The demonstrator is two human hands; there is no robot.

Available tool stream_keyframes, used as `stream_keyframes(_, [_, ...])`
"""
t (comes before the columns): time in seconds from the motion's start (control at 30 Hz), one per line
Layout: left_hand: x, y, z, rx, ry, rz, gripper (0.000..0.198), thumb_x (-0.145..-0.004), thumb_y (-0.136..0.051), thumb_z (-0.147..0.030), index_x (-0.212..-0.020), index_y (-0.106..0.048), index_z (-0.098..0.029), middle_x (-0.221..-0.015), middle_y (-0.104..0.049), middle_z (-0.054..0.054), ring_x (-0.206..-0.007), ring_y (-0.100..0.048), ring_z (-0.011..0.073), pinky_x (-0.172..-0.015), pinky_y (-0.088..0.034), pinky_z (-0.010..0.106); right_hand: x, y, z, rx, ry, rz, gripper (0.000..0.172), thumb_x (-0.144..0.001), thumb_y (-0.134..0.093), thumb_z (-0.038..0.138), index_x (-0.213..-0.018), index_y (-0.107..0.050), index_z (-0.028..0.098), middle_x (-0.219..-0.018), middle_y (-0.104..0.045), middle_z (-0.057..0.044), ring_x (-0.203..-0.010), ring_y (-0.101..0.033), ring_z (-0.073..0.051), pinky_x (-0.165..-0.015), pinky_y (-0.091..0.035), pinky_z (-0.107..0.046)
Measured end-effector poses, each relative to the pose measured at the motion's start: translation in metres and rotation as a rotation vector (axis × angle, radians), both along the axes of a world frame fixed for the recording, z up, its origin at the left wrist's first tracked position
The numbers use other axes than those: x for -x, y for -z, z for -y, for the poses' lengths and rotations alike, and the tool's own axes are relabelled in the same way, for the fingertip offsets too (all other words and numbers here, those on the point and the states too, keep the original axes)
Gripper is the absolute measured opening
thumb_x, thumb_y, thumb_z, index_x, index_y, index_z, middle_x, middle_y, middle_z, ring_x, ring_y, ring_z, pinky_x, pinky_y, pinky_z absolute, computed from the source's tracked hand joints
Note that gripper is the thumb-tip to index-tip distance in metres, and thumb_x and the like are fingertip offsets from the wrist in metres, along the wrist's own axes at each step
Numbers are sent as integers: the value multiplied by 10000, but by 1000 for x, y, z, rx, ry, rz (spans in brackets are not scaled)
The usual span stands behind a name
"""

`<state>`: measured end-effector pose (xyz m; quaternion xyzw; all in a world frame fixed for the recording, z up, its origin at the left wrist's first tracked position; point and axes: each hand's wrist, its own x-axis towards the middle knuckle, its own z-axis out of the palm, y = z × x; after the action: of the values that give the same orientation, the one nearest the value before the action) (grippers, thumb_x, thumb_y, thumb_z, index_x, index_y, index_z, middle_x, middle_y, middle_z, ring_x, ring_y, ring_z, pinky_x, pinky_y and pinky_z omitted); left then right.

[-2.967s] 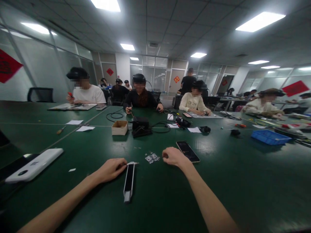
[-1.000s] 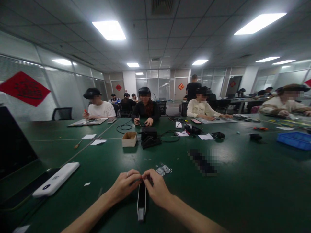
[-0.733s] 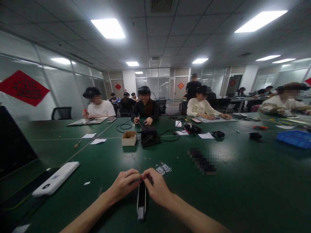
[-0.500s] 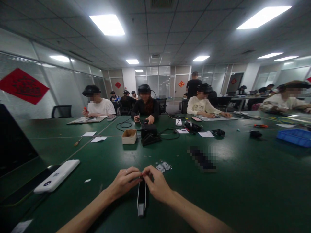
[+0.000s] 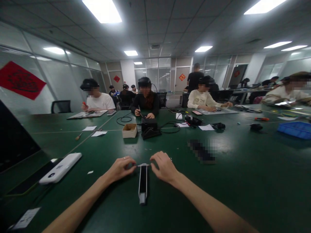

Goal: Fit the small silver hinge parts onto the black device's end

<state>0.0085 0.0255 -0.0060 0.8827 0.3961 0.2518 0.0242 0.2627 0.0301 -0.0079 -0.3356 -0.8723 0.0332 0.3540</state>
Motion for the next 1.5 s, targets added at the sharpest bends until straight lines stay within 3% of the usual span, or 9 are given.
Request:
stream_keyframes(0.2, [-1, -4, 2, 169, -16, -40, 151, -836, -559, -243, -932, -659, -183, -803, -634, 0, -631, -550, 97, -590, -426, 181, -4, -2, -1, 68, 79, 211, 145, -830, -533, 229, -911, -627, 156, -904, -615, -74, -847, -517, -205, -744, -416, -356])
stream_keyframes(0.57, [-4, 3, -1, 167, -42, -8, 186, -868, -539, -281, -967, -673, -197, -812, -654, 2, -647, -567, 107, -610, -427, 193, 1, 3, -1, 145, 9, 91, 124, -852, -521, 221, -843, -638, 181, -857, -629, -68, -805, -535, -204, -776, -420, -396])
stream_keyframes(1.03, [-16, 7, 1, 140, -55, -41, 204, -908, -494, -283, -983, -666, -202, -835, -660, 11, -693, -592, 125, -642, -440, 205, -2, 2, -5, 110, -32, 139, 177, -899, -475, 234, -912, -640, 172, -889, -630, -68, -833, -526, -192, -765, -415, -365])
stream_keyframes(1.13, [-16, 4, 2, 127, -66, -59, 205, -909, -492, -287, -993, -661, -209, -853, -657, 15, -704, -599, 133, -650, -449, 219, -14, -3, -16, 68, -18, 129, 187, -904, -471, 261, -913, -638, 177, -897, -633, -72, -841, -522, -196, -750, -399, -355])
stream_keyframes(1.33, [-16, -2, 5, 140, -63, -75, 202, -898, -503, -308, -993, -650, -209, -861, -647, 16, -714, -598, 140, -629, -458, 224, -61, -1, -48, 68, 215, 95, 203, -910, -433, 223, -939, -625, 162, -957, -633, -85, -904, -523, -204, -795, -399, -366])
stream_keyframes(1.5, [-14, -2, 6, 176, -72, -62, 193, -889, -522, -309, -1007, -632, -202, -904, -639, 14, -739, -587, 135, -657, -464, 228, -82, 4, -58, 195, 157, 197, 207, -872, -462, 210, -965, -643, 172, -985, -627, -69, -936, -535, -198, -834, -416, -364])
